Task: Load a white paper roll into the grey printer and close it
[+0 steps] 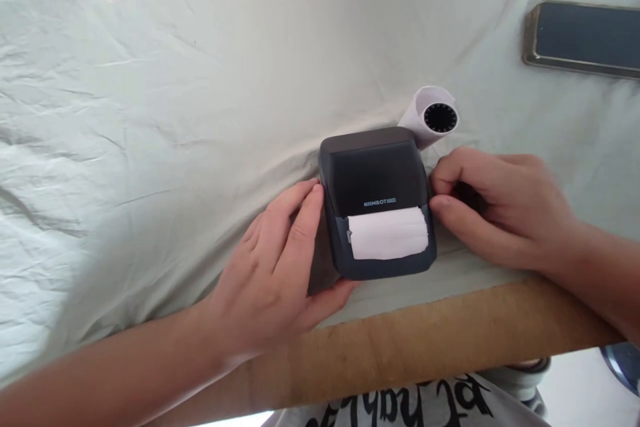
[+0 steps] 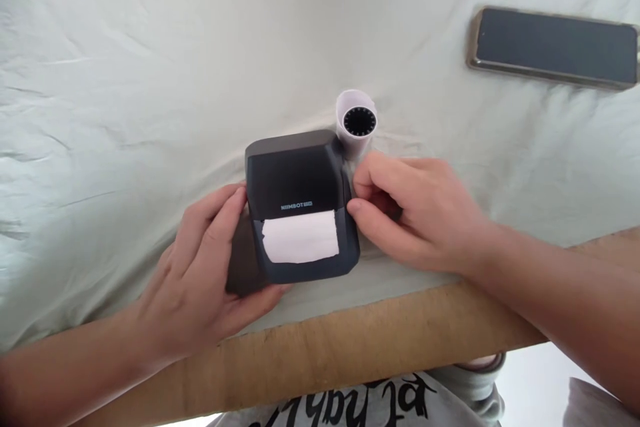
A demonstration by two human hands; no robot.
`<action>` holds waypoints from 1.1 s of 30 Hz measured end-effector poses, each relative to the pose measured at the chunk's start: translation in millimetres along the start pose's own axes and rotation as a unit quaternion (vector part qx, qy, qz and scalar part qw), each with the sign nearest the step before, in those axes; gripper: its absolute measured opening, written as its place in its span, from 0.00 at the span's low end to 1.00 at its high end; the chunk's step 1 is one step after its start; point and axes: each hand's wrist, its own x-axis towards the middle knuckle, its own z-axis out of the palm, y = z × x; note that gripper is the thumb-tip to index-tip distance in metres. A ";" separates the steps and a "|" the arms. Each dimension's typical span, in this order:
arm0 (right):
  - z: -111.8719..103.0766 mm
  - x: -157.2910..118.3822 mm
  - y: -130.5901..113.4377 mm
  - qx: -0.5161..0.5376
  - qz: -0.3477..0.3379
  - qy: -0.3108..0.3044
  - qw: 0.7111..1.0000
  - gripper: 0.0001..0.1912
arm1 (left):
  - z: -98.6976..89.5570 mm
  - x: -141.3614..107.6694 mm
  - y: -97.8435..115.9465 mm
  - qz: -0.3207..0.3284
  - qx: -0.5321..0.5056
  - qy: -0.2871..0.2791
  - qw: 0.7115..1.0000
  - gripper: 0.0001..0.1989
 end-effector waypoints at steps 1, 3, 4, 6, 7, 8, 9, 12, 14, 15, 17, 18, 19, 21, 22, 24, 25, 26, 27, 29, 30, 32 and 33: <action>-0.2 0.1 1.4 0.004 0.008 -0.008 1.000 0.11 | -1.0 0.0 0.2 0.010 0.010 0.011 1.000 0.44; 0.0 0.5 3.5 0.010 0.015 -0.014 1.000 0.10 | -3.1 1.0 1.5 0.033 0.029 0.016 0.999 0.45; 0.3 0.9 4.0 0.014 0.023 -0.017 0.999 0.10 | -4.3 2.0 2.7 0.044 0.034 0.016 0.998 0.46; 0.8 2.5 3.9 0.026 0.040 -0.025 0.999 0.10 | -6.6 4.6 6.3 0.056 0.036 0.019 0.998 0.46; 1.0 3.6 3.3 0.031 0.046 -0.031 0.998 0.10 | -7.8 5.9 8.4 0.052 0.032 0.021 0.998 0.46; 1.2 4.8 2.4 0.036 0.049 -0.036 0.998 0.11 | -8.9 7.1 10.5 0.043 0.025 0.018 0.999 0.47; 1.5 6.1 1.4 0.039 0.050 -0.038 0.997 0.11 | -10.0 8.2 12.3 0.030 0.015 0.009 0.999 0.47; 2.8 9.3 -1.7 0.045 0.041 -0.043 0.997 0.12 | -13.5 9.8 14.9 -0.015 -0.022 -0.036 0.999 0.47; 3.1 10.7 -2.7 0.053 0.039 -0.045 0.997 0.11 | -15.3 10.4 14.4 -0.036 -0.031 -0.059 0.997 0.45; 2.9 11.3 -2.7 0.056 0.042 -0.047 0.996 0.11 | -15.8 10.7 13.7 -0.042 -0.032 -0.064 0.997 0.45; 1.0 12.8 -2.0 0.059 0.050 -0.051 0.996 0.11 | -15.4 11.2 12.4 -0.043 -0.027 -0.062 0.997 0.43; -0.3 13.8 -1.5 0.059 0.052 -0.063 0.995 0.12 | -14.5 11.4 11.9 -0.039 -0.023 -0.057 0.997 0.43; -1.8 15.0 -0.9 0.058 0.052 -0.080 0.994 0.11 | -13.4 11.3 11.5 -0.032 -0.020 -0.050 0.998 0.43; -3.9 17.2 -0.4 0.060 0.044 -0.112 0.991 0.12 | -10.5 10.4 11.0 -0.016 -0.008 -0.037 0.999 0.42; -4.4 18.0 -0.5 0.064 0.039 -0.112 0.991 0.11 | -9.0 9.7 10.7 -0.010 -0.001 -0.031 0.999 0.42; -4.3 18.4 -1.6 0.079 0.031 -0.072 0.994 0.12 | -6.8 8.0 9.6 -0.005 0.008 -0.024 1.000 0.42; -4.2 18.1 -2.2 0.086 0.037 -0.057 0.994 0.13 | -6.3 7.5 8.6 -0.008 0.006 -0.019 1.000 0.42; -4.3 17.6 -2.8 0.092 0.051 -0.050 0.993 0.15 | -6.2 7.4 7.4 -0.015 -0.002 -0.015 1.000 0.42; -4.9 16.9 -3.2 0.095 0.070 -0.049 0.992 0.17 | -6.7 7.8 6.0 -0.022 -0.018 -0.009 1.000 0.40; -7.0 15.7 -3.8 0.100 0.103 -0.059 0.988 0.20 | -9.0 10.3 3.1 -0.030 -0.072 -0.002 0.997 0.29; -8.4 15.3 -4.2 0.104 0.108 -0.055 0.987 0.20 | -10.5 12.1 1.8 -0.030 -0.101 -0.007 0.994 0.19; -10.9 15.2 -6.8 0.101 0.094 -0.030 0.990 0.20 | -13.2 15.8 0.4 -0.014 -0.147 -0.030 0.989 0.08; -11.9 15.7 -9.5 0.080 0.087 -0.018 0.993 0.19 | -14.1 17.3 0.1 0.001 -0.160 -0.044 0.986 0.14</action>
